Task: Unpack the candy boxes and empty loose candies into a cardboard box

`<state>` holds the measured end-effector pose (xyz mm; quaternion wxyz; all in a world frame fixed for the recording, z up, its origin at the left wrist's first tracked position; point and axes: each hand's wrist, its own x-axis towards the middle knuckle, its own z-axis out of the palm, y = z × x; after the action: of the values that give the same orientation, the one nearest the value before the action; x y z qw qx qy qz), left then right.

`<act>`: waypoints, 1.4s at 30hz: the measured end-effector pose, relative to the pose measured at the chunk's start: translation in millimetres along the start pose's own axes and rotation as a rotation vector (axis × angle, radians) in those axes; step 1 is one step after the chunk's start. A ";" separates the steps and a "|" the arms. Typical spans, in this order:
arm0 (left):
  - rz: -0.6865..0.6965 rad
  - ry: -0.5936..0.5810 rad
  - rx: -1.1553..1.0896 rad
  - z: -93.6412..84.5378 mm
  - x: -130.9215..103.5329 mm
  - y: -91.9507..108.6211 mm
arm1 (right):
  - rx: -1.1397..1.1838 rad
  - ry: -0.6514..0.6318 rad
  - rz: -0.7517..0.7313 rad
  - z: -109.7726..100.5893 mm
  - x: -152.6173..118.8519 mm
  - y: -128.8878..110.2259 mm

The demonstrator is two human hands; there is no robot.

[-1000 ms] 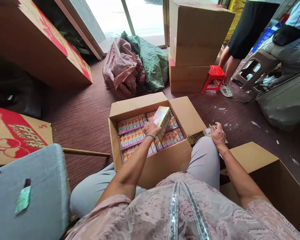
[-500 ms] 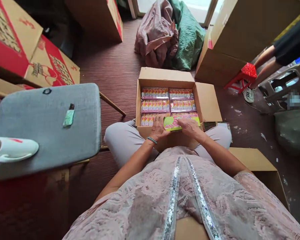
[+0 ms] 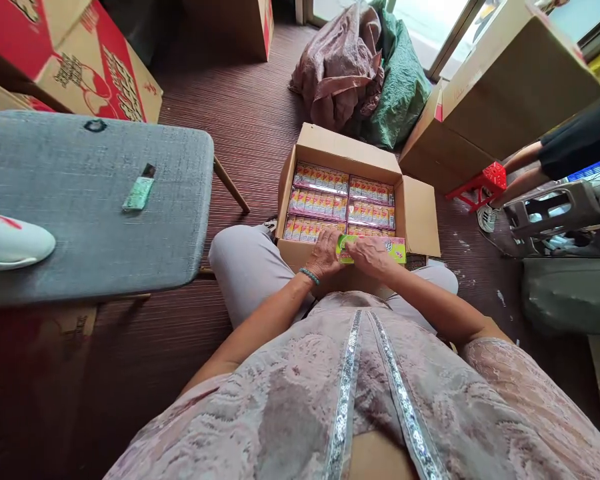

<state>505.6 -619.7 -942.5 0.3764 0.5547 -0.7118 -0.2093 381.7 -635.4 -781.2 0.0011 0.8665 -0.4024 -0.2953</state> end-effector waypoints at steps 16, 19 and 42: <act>0.018 -0.050 0.038 -5.2 3.6 -1.1 | 0.000 -0.068 0.342 75.1 -81.1 147.3; 0.030 -0.025 0.041 -4.2 1.4 -2.3 | 0.021 -0.032 0.381 69.7 -89.3 138.9; -0.613 0.140 0.021 -17.5 32.8 -44.4 | 0.137 0.381 0.906 55.6 -86.4 175.5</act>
<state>543.7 -661.9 -953.3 0.3381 0.7604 -0.4858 -0.2673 187.5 -680.6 -741.0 0.1459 0.6411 -0.7498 -0.0743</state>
